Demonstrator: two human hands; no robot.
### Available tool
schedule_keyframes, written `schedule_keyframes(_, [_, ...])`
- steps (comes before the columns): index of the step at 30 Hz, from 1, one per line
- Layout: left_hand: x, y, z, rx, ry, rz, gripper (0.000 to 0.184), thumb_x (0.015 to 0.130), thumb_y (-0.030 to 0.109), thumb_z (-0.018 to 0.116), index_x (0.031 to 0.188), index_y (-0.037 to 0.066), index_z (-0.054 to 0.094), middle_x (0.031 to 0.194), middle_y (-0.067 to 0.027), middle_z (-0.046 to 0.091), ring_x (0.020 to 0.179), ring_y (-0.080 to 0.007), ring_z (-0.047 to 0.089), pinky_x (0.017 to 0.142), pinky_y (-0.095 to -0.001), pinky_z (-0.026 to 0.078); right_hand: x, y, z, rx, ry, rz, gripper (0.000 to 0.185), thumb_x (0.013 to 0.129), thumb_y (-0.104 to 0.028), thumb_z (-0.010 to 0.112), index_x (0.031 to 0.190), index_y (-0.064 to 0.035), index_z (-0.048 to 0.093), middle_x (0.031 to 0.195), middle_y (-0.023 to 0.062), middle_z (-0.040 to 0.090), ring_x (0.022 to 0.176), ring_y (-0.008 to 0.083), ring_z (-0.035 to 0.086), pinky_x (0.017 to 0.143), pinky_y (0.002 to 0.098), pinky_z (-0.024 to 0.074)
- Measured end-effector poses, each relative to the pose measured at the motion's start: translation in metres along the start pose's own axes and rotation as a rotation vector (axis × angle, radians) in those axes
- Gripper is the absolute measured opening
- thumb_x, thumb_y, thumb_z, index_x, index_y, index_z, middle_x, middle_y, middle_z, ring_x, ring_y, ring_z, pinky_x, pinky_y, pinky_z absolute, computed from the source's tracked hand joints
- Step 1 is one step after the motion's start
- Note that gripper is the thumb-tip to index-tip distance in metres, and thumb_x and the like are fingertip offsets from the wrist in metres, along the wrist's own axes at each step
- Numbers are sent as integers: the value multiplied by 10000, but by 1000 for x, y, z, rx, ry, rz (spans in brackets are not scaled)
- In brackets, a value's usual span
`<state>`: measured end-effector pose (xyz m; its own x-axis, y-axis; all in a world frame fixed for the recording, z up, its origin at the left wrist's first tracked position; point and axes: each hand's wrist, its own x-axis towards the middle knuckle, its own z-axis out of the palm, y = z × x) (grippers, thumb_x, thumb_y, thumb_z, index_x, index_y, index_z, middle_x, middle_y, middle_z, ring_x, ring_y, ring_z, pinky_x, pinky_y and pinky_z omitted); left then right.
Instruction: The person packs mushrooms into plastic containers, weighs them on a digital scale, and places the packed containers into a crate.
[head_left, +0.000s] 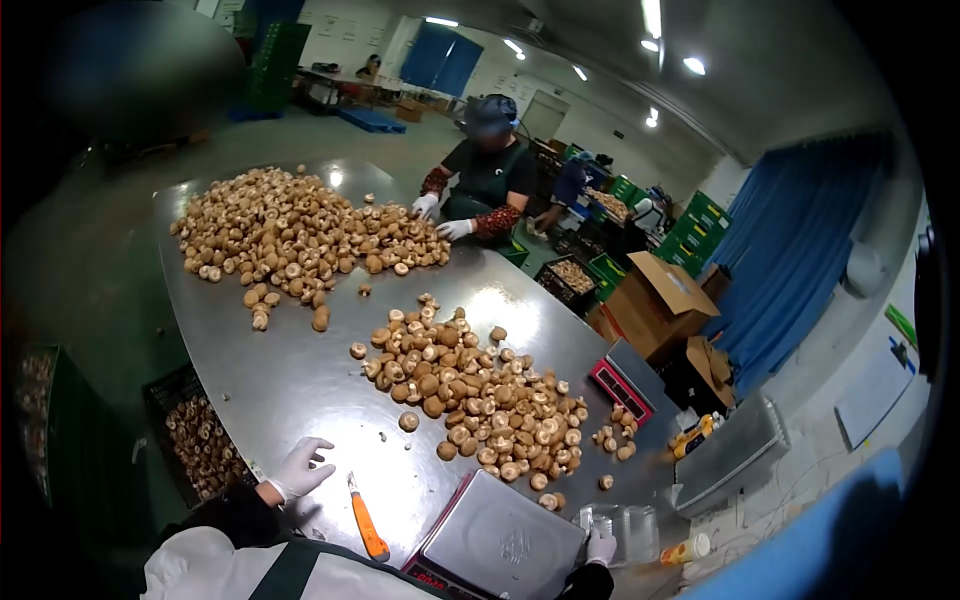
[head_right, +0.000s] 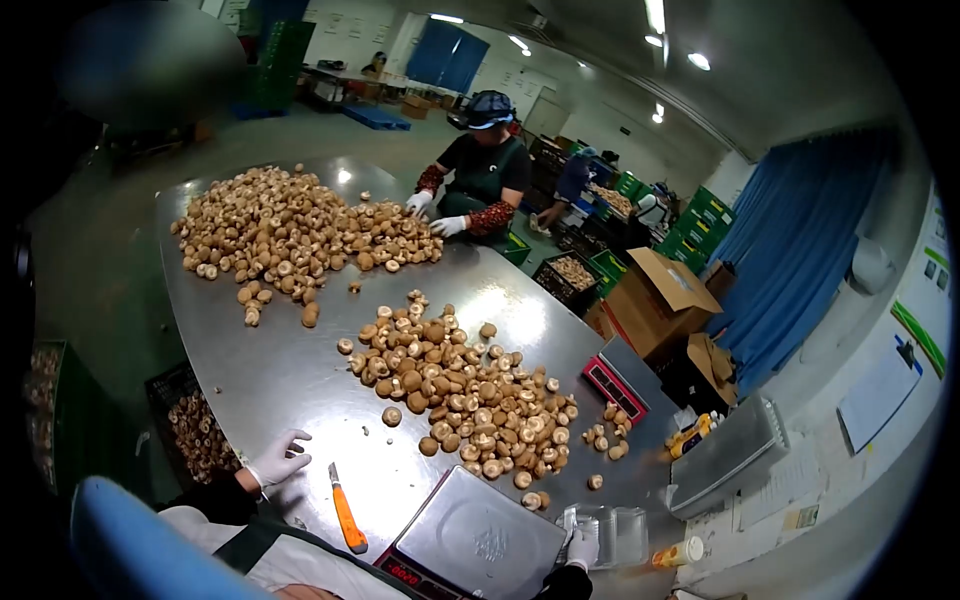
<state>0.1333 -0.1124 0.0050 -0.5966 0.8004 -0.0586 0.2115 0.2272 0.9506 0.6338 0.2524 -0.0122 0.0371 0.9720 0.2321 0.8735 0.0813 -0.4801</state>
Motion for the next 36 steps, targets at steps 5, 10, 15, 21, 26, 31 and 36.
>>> schedule_keyframes(5, [3, 8, 1, 48, -25, 70, 387, 793, 205, 620, 1135, 64, 505, 1137, -146, 440, 957, -242, 550, 816, -319, 475, 5, 52, 9, -41, -57, 129, 326, 771, -253, 563, 765, 67, 620, 751, 239, 612, 695, 359, 583, 652, 438, 441])
schedule_keyframes(10, [6, 28, 2, 44, -56, 82, 388, 800, 222, 618, 1136, 63, 506, 1124, -156, 444, 955, -251, 545, 843, -315, 464, -9, 54, -10, 214, 539, 78, 257, 846, -164, 494, 835, 70, 598, 815, 241, 601, 758, 348, 557, 727, 413, 442])
schedule_keyframes(15, [19, 13, -1, 84, -99, 125, 401, 804, 244, 606, 1147, 63, 502, 1127, -167, 437, 958, -266, 531, 866, -313, 448, -49, -20, -85, 233, 538, 14, 172, 831, -50, 488, 925, 73, 562, 898, 210, 587, 851, 304, 551, 788, 367, 434])
schedule_keyframes(21, [56, -28, -1, 86, -36, 58, 466, 796, 269, 601, 1188, 54, 467, 1186, -191, 403, 1065, -325, 475, 907, -341, 432, -172, -141, -103, 132, -40, -127, 207, 795, -37, 527, 976, 62, 555, 948, 196, 581, 898, 297, 546, 821, 361, 426])
schedule_keyframes(26, [107, -52, -5, 206, 43, 89, 532, 767, 283, 619, 1230, 84, 450, 1293, -214, 346, 1147, -366, 413, 937, -366, 415, -233, -194, -90, 45, -200, -177, 264, 766, -25, 560, 1018, 53, 549, 991, 183, 576, 937, 291, 542, 848, 356, 420])
schedule_keyframes(31, [175, -40, -22, 401, 82, 287, 568, 757, 342, 614, 1253, 123, 442, 1328, -169, 347, 1206, -370, 334, 1009, -424, 317, -244, -248, -88, 50, -127, -289, 332, 737, -13, 593, 1060, 43, 543, 1033, 171, 571, 976, 286, 538, 876, 351, 413])
schedule_keyframes(36, [255, -38, -33, 510, 82, 314, 623, 766, 432, 578, 1298, 153, 416, 1363, -169, 323, 1234, -379, 308, 1027, -434, 287, -232, -326, -20, 245, -233, -496, 406, 707, -2, 626, 1102, 34, 538, 1075, 159, 567, 1015, 280, 534, 904, 346, 407])
